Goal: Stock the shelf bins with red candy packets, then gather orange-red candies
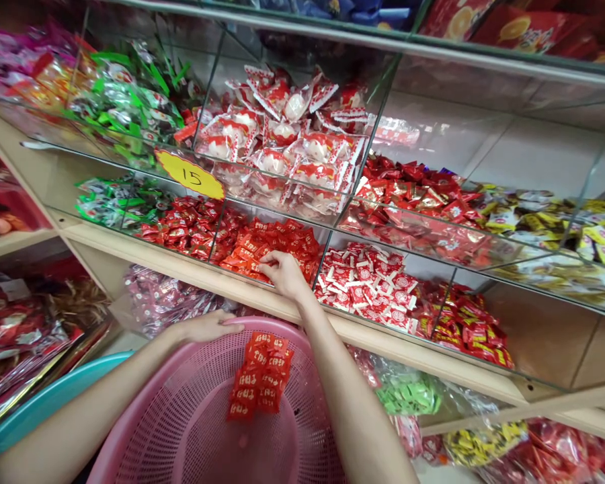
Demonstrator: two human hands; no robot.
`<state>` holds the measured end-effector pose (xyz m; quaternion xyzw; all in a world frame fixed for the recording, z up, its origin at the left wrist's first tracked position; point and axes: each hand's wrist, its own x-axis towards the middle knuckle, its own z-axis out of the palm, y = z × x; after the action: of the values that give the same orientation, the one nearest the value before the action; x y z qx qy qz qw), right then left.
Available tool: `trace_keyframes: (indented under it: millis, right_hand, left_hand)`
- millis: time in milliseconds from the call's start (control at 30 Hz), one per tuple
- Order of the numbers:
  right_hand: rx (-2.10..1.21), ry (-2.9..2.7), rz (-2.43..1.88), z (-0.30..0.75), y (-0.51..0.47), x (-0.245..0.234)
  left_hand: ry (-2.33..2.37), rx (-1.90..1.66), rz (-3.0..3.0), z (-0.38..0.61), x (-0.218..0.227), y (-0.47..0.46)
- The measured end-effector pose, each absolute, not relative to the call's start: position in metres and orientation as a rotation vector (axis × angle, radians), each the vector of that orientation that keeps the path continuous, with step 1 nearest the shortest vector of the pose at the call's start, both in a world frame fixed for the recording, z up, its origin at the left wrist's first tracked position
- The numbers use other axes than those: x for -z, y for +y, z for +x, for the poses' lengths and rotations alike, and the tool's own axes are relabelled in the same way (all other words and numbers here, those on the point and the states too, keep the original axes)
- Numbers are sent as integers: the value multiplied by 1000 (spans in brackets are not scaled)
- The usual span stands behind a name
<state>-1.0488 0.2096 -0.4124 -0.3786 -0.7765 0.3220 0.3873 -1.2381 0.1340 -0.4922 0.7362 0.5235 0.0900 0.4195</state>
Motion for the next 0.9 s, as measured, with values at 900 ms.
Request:
trace_keyframes:
  millis: [900]
  right_hand:
    - [-862,-2064,-1207,-995,97,504]
  left_hand:
    - [1292,-238,1847,-1237,494,135]
